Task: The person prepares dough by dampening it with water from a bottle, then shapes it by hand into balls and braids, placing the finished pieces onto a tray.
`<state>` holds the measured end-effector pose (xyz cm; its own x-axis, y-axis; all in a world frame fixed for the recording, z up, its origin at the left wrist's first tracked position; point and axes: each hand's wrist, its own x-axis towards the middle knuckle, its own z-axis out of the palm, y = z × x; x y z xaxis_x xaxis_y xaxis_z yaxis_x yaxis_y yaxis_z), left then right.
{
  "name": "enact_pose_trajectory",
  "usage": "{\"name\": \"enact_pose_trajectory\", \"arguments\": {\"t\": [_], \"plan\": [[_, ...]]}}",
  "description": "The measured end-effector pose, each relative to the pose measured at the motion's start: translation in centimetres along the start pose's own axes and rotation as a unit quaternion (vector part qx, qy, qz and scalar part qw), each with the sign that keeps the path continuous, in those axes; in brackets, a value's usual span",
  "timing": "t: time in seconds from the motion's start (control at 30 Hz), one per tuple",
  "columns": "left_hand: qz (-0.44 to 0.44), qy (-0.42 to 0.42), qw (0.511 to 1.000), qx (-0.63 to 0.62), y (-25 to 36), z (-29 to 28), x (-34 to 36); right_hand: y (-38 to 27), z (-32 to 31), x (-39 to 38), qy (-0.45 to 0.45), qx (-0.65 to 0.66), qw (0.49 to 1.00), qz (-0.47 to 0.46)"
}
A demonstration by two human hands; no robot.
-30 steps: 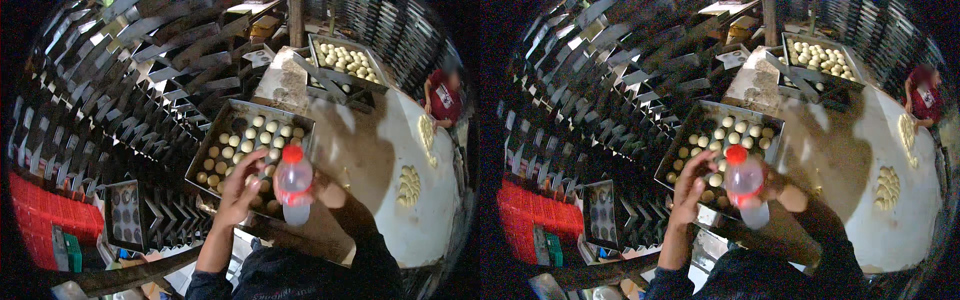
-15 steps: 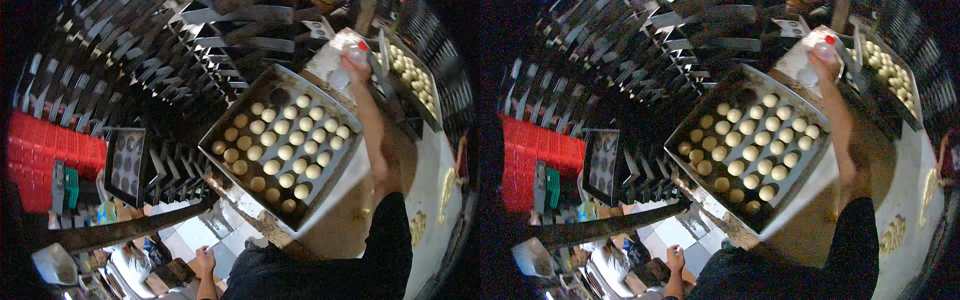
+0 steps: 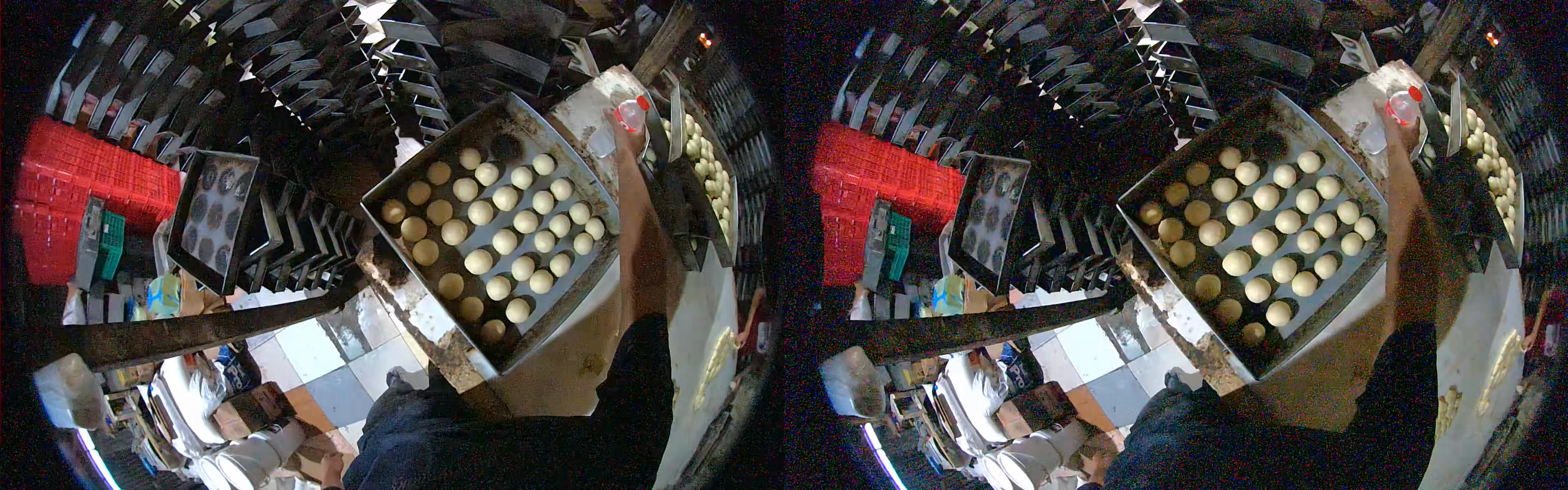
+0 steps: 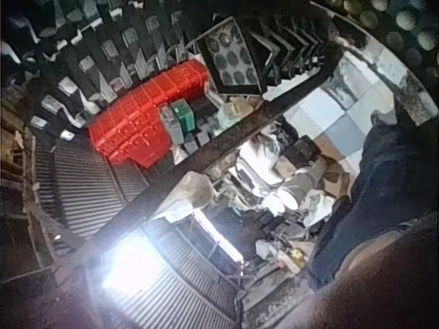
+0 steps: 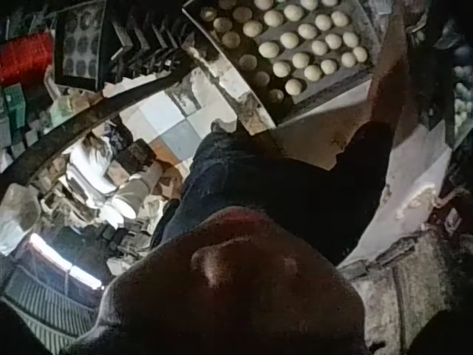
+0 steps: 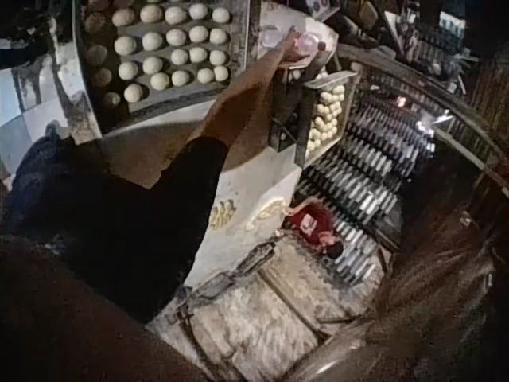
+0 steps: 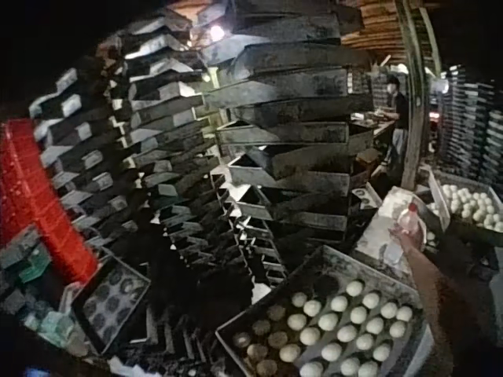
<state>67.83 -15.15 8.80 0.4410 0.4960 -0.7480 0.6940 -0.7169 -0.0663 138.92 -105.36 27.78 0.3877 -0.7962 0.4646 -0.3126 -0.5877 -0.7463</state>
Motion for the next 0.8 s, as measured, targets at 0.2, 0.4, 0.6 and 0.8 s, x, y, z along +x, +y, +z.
{"name": "enact_pose_trajectory", "arguments": {"t": [0.2, 0.4, 0.6, 0.8], "plan": [[0.093, 0.088, 0.975, -0.183, 5.7, -2.2, 4.4, -8.7, 0.5, -7.7, -0.118, 0.049, 0.99, -0.05], [0.285, 0.17, 0.905, -0.267, 21.0, -13.3, 9.5, 1.6, -17.6, -14.2, -0.069, -0.091, 0.991, -0.071], [0.478, 0.244, 0.778, -0.327, 38.7, -24.2, 4.9, 12.0, -47.3, -21.2, 0.03, -0.373, 0.922, 0.098], [0.578, 0.218, 0.754, -0.225, 50.8, -28.0, -6.2, 9.0, -65.5, -41.5, 0.228, -0.413, 0.849, 0.24]]}}
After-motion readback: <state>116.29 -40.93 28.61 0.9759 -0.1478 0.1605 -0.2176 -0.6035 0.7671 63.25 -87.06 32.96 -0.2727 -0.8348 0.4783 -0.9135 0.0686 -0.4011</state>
